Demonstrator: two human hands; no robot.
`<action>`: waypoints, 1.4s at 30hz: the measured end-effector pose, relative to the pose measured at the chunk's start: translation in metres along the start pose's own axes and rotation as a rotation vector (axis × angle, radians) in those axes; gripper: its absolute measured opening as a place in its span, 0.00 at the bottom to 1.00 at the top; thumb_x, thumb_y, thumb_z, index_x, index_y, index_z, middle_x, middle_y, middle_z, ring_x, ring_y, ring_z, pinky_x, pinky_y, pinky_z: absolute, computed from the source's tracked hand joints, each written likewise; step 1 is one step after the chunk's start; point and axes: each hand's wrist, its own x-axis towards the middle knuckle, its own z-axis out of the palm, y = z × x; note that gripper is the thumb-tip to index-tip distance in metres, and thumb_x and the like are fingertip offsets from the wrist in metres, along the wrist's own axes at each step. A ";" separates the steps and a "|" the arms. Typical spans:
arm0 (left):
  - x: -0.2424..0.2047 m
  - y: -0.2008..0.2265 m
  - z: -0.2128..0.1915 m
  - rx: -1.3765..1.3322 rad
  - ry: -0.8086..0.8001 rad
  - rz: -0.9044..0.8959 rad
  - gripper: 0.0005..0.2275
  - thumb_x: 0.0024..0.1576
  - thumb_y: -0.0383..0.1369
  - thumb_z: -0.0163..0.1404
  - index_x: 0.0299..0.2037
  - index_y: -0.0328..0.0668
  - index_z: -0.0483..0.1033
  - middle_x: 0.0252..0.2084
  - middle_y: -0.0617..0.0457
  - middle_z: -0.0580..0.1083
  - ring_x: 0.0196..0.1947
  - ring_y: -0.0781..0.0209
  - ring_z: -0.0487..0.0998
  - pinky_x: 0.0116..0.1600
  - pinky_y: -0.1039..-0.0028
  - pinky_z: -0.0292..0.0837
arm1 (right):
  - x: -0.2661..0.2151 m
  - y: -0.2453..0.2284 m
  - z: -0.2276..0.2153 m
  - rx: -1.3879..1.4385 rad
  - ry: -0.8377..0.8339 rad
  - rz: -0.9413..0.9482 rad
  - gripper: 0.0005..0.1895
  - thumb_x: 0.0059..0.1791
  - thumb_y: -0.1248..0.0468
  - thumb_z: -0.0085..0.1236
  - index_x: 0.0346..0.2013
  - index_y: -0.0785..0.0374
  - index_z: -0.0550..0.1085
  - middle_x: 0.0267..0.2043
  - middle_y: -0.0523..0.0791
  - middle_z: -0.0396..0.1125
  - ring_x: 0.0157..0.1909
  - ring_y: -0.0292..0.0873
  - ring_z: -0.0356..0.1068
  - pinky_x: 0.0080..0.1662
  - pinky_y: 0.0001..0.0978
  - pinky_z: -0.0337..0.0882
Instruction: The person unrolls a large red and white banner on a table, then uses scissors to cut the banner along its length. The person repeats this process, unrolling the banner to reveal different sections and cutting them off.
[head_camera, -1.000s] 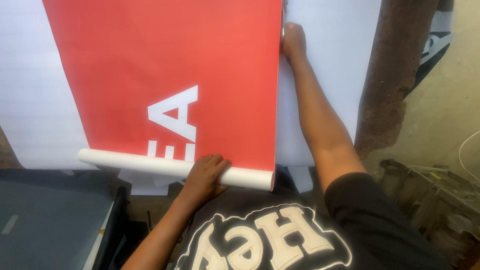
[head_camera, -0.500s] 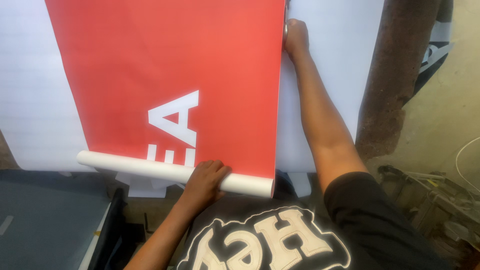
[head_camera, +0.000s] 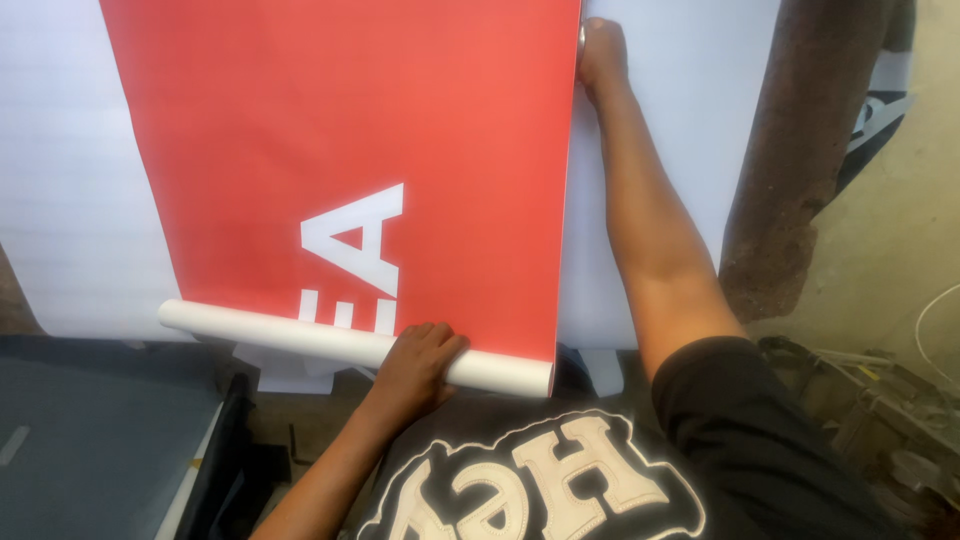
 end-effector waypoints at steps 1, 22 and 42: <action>-0.001 0.000 0.000 -0.001 -0.005 -0.001 0.22 0.34 0.23 0.57 0.42 0.43 0.71 0.35 0.52 0.68 0.30 0.51 0.65 0.38 0.62 0.63 | -0.004 -0.002 0.001 0.001 0.000 0.005 0.15 0.43 0.68 0.41 0.21 0.50 0.47 0.22 0.35 0.44 0.29 0.36 0.38 0.31 0.37 0.38; 0.025 -0.111 0.181 0.114 0.136 0.014 0.25 0.41 0.42 0.68 0.48 0.47 0.76 0.46 0.46 0.72 0.50 0.40 0.75 0.54 0.52 0.71 | -0.193 0.140 -0.009 -0.819 0.014 -0.193 0.20 0.55 0.52 0.68 0.36 0.70 0.79 0.32 0.60 0.72 0.45 0.68 0.76 0.50 0.60 0.75; -0.258 -0.342 0.016 0.405 0.468 -0.486 0.38 0.44 0.34 0.71 0.70 0.50 0.73 0.74 0.45 0.68 0.80 0.42 0.58 0.80 0.36 0.43 | -0.465 0.045 0.164 -0.429 -0.114 0.106 0.15 0.48 0.52 0.65 0.31 0.60 0.75 0.19 0.50 0.70 0.24 0.48 0.76 0.33 0.39 0.71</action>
